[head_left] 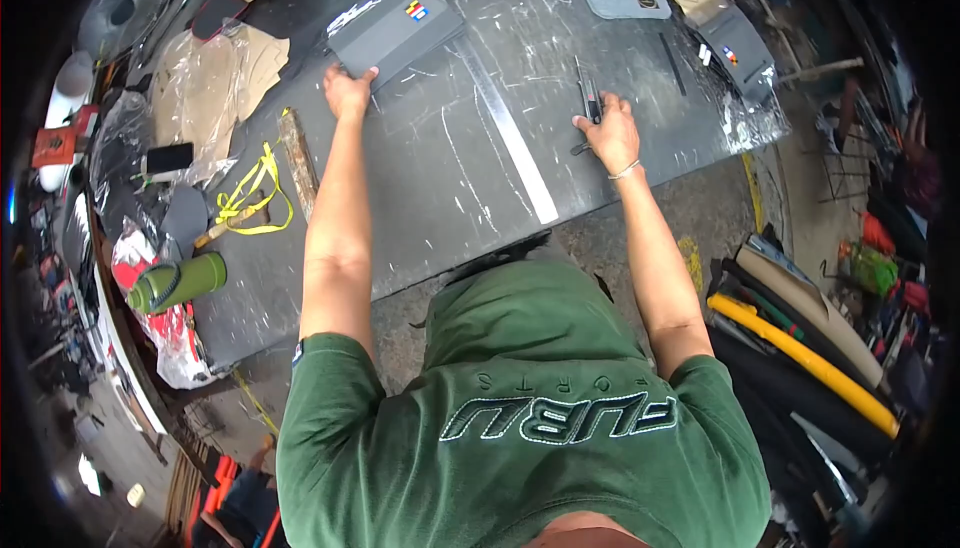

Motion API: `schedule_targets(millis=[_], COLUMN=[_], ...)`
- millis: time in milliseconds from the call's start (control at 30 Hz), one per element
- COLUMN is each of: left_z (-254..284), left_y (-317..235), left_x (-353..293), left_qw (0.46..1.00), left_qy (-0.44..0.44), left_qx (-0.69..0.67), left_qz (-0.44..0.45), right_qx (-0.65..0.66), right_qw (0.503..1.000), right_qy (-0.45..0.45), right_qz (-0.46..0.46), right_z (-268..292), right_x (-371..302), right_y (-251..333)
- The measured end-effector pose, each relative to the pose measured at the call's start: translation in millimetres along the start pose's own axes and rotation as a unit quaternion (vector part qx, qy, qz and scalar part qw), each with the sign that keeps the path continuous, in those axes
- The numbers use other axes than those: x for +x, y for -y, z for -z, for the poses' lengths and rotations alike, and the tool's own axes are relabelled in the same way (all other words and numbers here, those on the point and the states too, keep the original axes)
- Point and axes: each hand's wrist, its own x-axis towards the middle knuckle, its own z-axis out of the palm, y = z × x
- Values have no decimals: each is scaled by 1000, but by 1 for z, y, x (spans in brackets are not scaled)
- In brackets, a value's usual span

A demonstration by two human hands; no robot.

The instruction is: Cutting gray fabric material using a utility knife and a straight edge ruler on a workshop table.

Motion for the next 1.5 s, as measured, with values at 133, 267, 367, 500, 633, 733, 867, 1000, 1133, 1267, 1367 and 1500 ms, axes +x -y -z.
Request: schedule_targets(millis=[133, 267, 367, 500, 633, 733, 867, 1000, 1133, 1267, 1367, 1500], left_z=[-3, -6, 0, -4, -7, -5, 3, 14, 56, 118, 152, 137], left_y=[1, -6, -2, 2, 3, 8, 24, 13, 12, -32, -82, -119], left_x=[-4, -1, 4, 9, 2, 4, 15, 14, 22, 10, -34, -89], left_qw=[999, 998, 997, 997, 993, 992, 995, 988, 921, 908, 907, 918], left_qy=[-21, -12, 13, 9, 10, 5, 4, -25, -79, -21, 66, 190], left_qx=[-25, -58, -59, -75, -116, -124, -102, -146, -351, -380, -384, -329], left_qz=[-13, 34, 50, 31, 5, -5, -22, -50, -149, -177, -162, -116], right_qx=[-7, 52, 89, 66, 60, 63, 25, 11, 98, 150, 214, 267], right_qw=[998, 979, 975, 990, 988, 985, 988, 993, 989, 980, 960, 948], right_qy=[66, 97, 169, 106, 136, 145, 130, 95, 57, 28, 69, 118], right_qz=[-1, 173, 116, 59, -38, -65, -74, -72, -94, -129, -167, -128], right_z=[-3, -19, -29, -43, -42, -35, -3, 37, 47, 54, 70, 77], right_x=[17, 1, -37, -59, -56, -55, -68, -86, -106, -112, -112, -101], right_y=[-1, 15, 66, 84, 83, 79, 46, -35, -97, -152, -163, -193])
